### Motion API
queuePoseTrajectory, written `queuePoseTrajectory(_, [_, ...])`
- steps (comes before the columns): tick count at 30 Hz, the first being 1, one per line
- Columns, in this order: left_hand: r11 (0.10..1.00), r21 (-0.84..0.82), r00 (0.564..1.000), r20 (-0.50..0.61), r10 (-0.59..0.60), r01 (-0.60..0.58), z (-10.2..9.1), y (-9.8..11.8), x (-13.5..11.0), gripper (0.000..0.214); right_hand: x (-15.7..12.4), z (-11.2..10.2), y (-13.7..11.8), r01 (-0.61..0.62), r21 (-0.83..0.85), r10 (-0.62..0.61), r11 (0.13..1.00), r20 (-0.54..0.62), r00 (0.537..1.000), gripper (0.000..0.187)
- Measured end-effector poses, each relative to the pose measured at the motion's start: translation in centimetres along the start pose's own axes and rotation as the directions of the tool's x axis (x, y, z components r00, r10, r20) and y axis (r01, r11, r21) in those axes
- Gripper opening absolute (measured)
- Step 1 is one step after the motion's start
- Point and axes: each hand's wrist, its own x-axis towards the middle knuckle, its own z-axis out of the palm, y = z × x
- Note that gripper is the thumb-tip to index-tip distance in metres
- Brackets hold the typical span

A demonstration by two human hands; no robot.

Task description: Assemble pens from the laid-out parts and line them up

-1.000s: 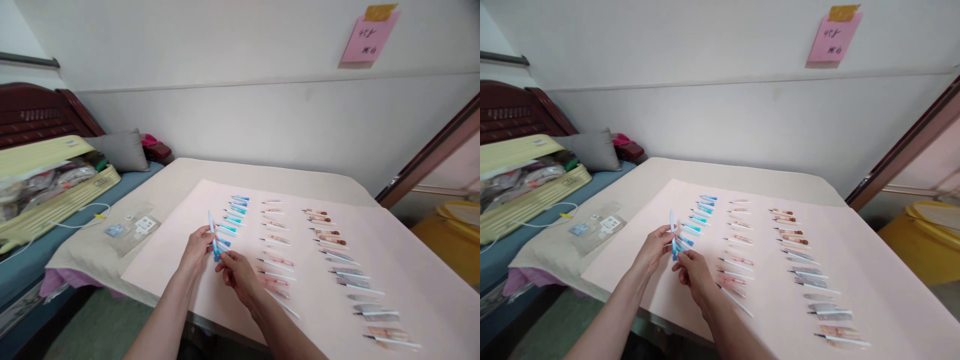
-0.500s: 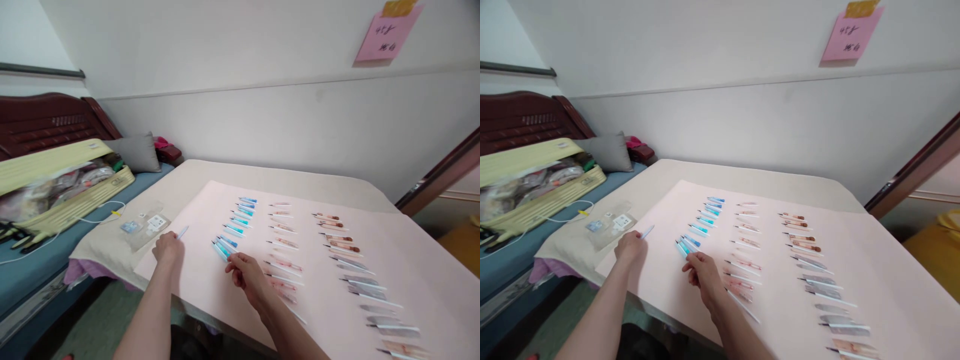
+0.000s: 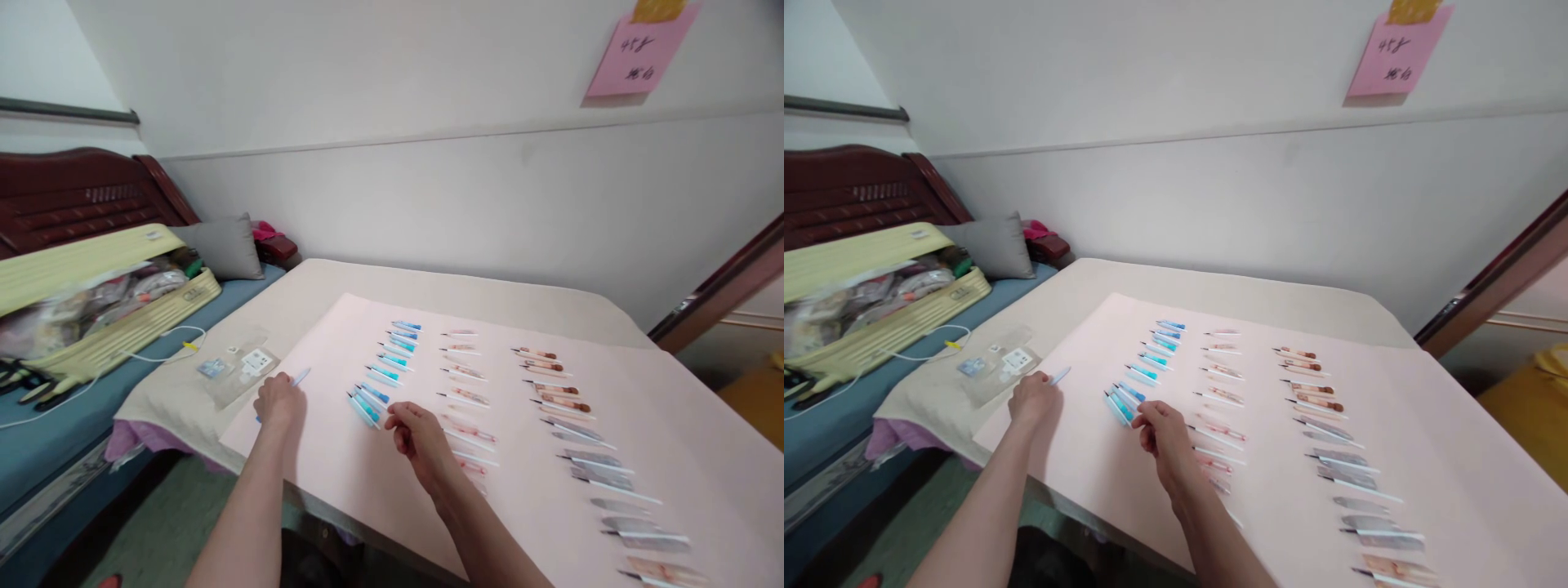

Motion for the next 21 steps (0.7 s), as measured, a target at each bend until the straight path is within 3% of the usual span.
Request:
queuePoseTrajectory(4, [0.993, -0.072, 0.995, 0.032, 0.093, -0.091, 0.3, 1.5, -0.1, 0.026, 0.1, -0.6, -1.2, 0.045, -0.048, -0.048, 0.998, -0.069, 0.996, 0.022])
queuePoseTrajectory(8, [0.959, -0.194, 0.961, 0.142, 0.237, -0.208, 1.6, 3.7, -1.0, 0.022, 0.6, -0.8, -1.2, 0.096, -0.362, -0.13, 0.927, -0.069, 0.989, 0.017])
queuePoseTrajectory(10, [0.948, -0.217, 0.943, 0.191, 0.274, -0.231, 2.3, 4.3, -1.5, 0.019, 0.7, -0.6, -0.5, 0.116, -0.608, -0.167, 0.786, -0.028, 0.986, 0.017])
queuePoseTrajectory(12, [0.949, -0.208, 0.93, 0.232, 0.284, -0.238, 2.7, 4.6, -1.9, 0.016, 0.8, -0.4, 0.5, 0.149, -0.823, -0.22, 0.548, 0.03, 0.975, 0.017])
queuePoseTrajectory(16, [0.96, -0.135, 0.907, 0.319, 0.275, -0.244, 2.9, 4.6, -2.6, 0.018, 0.5, 0.1, 2.3, 0.143, -0.987, -0.29, 0.07, 0.117, 0.95, 0.016])
queuePoseTrajectory(18, [0.963, -0.094, 0.896, 0.354, 0.27, -0.253, 3.1, 4.9, -3.0, 0.024, 0.3, 0.5, 3.0, 0.134, -0.989, -0.284, -0.069, 0.149, 0.947, 0.018])
queuePoseTrajectory(21, [0.963, -0.031, 0.883, 0.392, 0.258, -0.268, 3.4, 5.5, -3.5, 0.034, 0.4, 0.8, 3.6, 0.14, -0.975, -0.269, -0.171, 0.183, 0.946, 0.019])
